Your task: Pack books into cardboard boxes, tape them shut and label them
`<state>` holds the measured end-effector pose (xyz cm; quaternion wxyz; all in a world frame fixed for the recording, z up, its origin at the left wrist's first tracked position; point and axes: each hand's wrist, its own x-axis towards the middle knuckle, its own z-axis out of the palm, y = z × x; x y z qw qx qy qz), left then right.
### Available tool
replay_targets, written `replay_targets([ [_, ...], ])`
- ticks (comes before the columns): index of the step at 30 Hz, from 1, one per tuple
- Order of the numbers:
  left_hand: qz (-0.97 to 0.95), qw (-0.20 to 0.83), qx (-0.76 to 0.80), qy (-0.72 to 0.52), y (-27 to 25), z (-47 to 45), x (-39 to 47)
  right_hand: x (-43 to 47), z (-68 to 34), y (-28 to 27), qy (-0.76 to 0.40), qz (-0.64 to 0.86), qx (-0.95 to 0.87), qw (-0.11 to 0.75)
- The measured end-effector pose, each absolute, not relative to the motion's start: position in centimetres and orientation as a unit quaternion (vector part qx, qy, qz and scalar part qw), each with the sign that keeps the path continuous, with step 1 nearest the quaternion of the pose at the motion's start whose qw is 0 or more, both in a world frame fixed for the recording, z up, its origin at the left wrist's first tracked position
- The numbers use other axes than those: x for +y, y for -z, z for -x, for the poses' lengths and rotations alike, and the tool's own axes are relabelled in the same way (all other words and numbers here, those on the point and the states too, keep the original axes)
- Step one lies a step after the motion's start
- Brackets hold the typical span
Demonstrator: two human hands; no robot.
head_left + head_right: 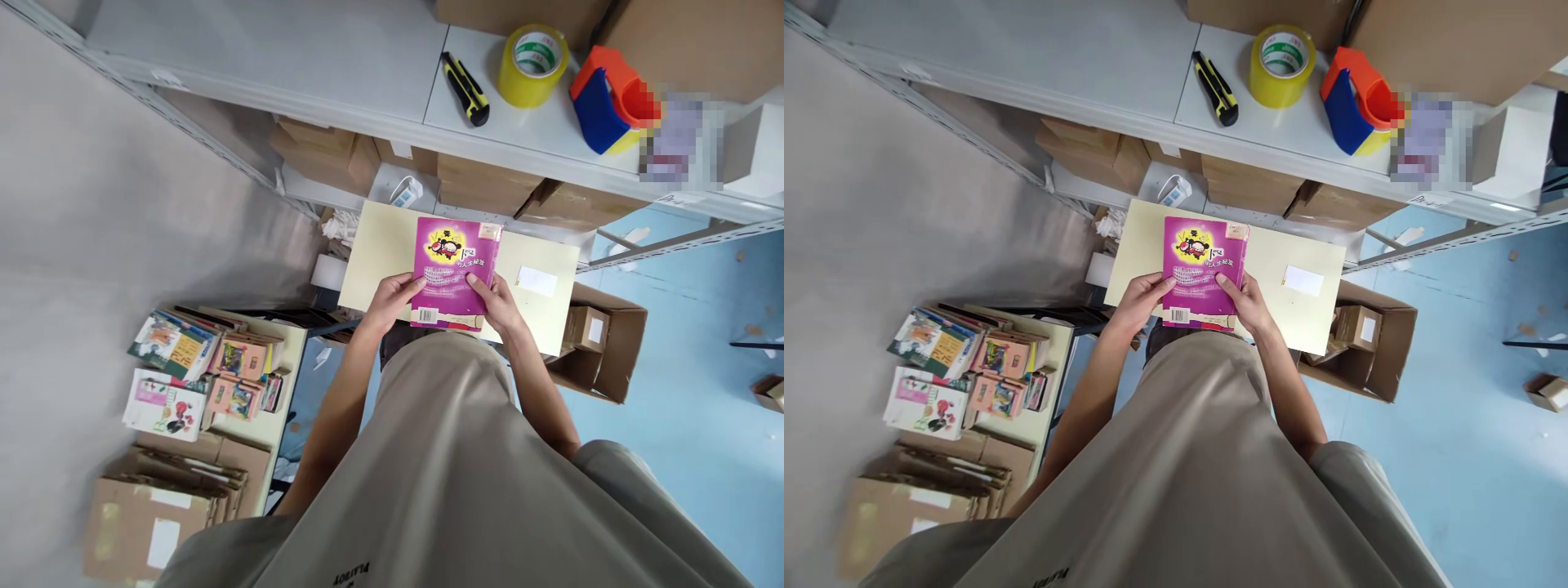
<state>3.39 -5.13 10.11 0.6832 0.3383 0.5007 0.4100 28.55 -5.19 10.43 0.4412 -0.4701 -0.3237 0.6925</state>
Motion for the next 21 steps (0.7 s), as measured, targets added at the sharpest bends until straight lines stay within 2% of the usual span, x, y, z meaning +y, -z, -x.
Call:
replay_targets([
  [5,-0.335,0.672,0.502,-0.430,-10.4,-4.4,-6.1,-5.7,-29.3,-9.2,-0.639,0.512,-0.374,0.436],
  [10,-0.399,0.561,0.569,-0.450,-11.4,-5.4,-6.8,-6.1,-29.5,-8.5,-0.498,0.604,-0.437,0.443],
  [14,-0.460,0.491,0.597,-0.436,-12.6,-7.0,-7.7,-7.6,-26.4,-9.7,-0.560,0.552,-0.468,0.404],
  [18,-0.508,0.435,0.625,-0.402,-12.9,-8.9,-9.4,-9.2,-23.3,-11.1,-0.531,0.574,-0.479,0.399],
  [21,-0.503,0.474,0.607,-0.392,-12.6,-9.2,-10.3,-9.2,-23.8,-11.3,-0.506,0.596,-0.473,0.407],
])
